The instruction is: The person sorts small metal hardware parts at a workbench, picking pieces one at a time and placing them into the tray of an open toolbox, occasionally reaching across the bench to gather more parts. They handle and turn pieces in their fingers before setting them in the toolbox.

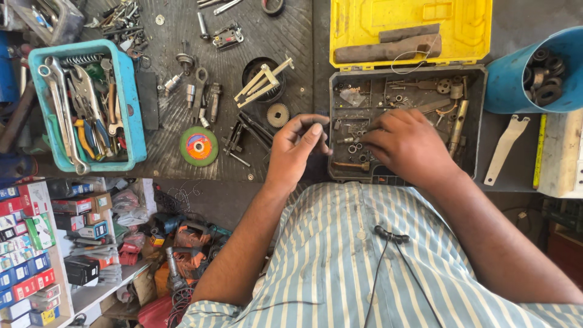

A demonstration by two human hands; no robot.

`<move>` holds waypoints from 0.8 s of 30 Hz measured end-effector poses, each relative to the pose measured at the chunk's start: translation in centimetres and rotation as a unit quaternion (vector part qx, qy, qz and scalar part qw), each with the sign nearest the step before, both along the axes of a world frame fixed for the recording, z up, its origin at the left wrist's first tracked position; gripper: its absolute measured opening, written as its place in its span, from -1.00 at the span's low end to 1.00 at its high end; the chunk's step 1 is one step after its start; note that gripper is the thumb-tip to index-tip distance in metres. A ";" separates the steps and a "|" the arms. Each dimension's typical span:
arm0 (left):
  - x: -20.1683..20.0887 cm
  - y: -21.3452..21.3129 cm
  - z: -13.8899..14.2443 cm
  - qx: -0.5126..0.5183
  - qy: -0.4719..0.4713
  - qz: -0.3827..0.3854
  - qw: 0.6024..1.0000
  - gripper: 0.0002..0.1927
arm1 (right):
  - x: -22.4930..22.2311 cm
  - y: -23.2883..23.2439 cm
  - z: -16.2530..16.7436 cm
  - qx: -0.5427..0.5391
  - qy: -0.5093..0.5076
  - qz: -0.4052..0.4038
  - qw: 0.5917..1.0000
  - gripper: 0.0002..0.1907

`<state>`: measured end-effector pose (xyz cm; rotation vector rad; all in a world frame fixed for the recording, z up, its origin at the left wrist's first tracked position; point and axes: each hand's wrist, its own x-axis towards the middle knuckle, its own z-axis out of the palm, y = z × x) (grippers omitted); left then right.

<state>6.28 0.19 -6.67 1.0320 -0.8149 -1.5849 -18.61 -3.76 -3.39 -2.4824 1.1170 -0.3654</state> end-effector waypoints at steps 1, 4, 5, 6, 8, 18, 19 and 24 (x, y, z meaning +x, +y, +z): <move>0.0 -0.1 0.0 0.031 0.004 -0.006 0.999 -0.78 | 0.3 0.0 -0.1 -0.012 0.026 0.014 0.999 -0.82; -0.2 -0.1 0.2 0.061 -0.021 -0.029 0.997 -0.80 | 1.1 -0.3 -0.4 -0.042 0.070 0.049 0.995 -0.82; -0.4 -0.1 0.5 0.060 -0.036 -0.038 0.997 -0.81 | 1.3 -0.4 -0.5 -0.045 0.065 0.053 0.995 -0.80; -0.5 0.0 0.9 0.059 -0.092 -0.048 0.993 -0.82 | 1.4 -0.4 -0.6 -0.047 0.061 0.057 0.995 -0.78; -0.8 0.3 2.0 0.059 -0.202 -0.072 0.975 -0.84 | 1.5 -0.4 -0.7 -0.052 0.079 0.052 0.994 -0.79; -4.9 0.6 3.4 -0.307 -0.718 -0.143 0.608 -0.90 | 0.6 -1.0 -0.5 -0.016 0.094 0.041 0.995 -0.81; -5.2 0.4 3.1 -0.313 -0.732 -0.148 0.586 -0.88 | 0.7 -1.0 -0.4 -0.027 0.090 0.036 0.995 -0.83; -5.6 -0.6 1.9 -0.318 -0.760 -0.155 0.546 -0.86 | 1.4 -0.5 -0.2 -0.072 0.128 0.008 0.989 -0.84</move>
